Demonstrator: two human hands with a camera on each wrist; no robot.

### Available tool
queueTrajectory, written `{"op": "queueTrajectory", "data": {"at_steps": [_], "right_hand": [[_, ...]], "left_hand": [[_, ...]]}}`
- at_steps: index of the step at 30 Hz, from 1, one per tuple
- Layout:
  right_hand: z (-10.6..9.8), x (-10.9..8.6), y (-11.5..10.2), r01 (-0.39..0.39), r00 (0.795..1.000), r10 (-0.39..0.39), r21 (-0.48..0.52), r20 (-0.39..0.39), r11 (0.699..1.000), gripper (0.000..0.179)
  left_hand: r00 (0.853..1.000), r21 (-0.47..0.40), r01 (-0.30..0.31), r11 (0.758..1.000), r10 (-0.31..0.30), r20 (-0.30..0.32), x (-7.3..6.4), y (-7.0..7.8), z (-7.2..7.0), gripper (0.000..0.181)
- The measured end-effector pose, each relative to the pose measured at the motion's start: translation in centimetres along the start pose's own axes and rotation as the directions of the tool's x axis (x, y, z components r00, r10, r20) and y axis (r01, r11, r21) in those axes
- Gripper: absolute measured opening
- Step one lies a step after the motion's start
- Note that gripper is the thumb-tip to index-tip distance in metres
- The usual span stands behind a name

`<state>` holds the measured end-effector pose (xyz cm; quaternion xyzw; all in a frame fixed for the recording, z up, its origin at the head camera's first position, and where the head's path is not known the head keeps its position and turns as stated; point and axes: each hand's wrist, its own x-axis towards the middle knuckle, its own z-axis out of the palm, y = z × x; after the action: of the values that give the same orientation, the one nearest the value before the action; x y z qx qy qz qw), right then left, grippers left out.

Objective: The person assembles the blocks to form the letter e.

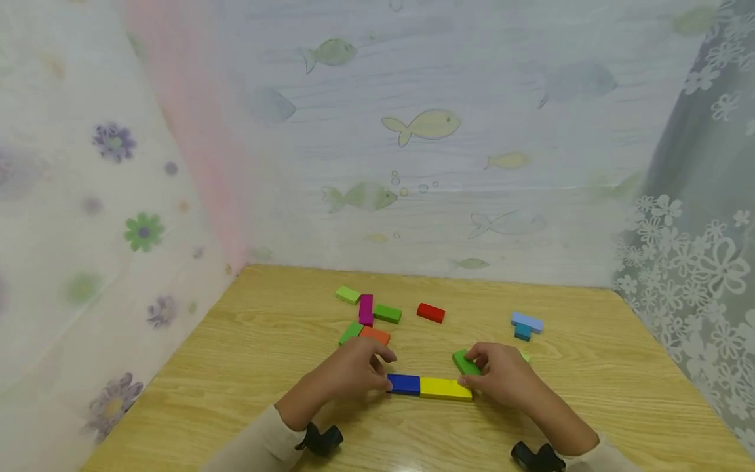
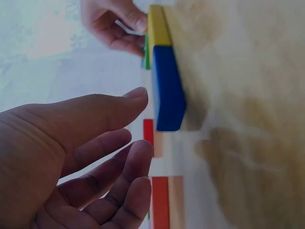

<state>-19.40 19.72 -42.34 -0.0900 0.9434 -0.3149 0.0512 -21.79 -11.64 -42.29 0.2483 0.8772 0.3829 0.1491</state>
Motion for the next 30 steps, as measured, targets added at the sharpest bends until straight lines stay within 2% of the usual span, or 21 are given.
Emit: {"op": "queueTrajectory", "data": {"at_steps": [4,11,17,24,30], "right_hand": [[0.1,0.0,0.1,-0.003,1.0,0.003,0.005,0.002,1.0,0.04],[0.2,-0.1,0.0,-0.001,1.0,0.001,0.006,-0.001,1.0,0.039],[0.3,0.0,0.1,-0.007,1.0,0.007,0.008,-0.003,1.0,0.039],[0.2,0.1,0.3,-0.005,1.0,0.005,-0.002,-0.007,1.0,0.039],[0.2,0.2,0.3,0.005,1.0,-0.005,0.008,-0.011,1.0,0.04]], "left_hand": [[0.999,0.018,-0.014,1.0,0.014,-0.035,0.6,-0.2,-0.7,0.042],[0.987,0.111,-0.082,0.99,0.096,-0.132,2.8,-0.4,-2.3,0.036],[0.975,0.154,-0.074,0.985,0.104,-0.195,4.6,-0.1,-3.2,0.032],[0.975,0.176,-0.049,0.983,0.085,-0.205,6.3,-0.1,-3.6,0.032],[0.982,0.268,-0.04,0.963,0.087,-0.168,8.4,-1.2,-3.9,0.042]]}}
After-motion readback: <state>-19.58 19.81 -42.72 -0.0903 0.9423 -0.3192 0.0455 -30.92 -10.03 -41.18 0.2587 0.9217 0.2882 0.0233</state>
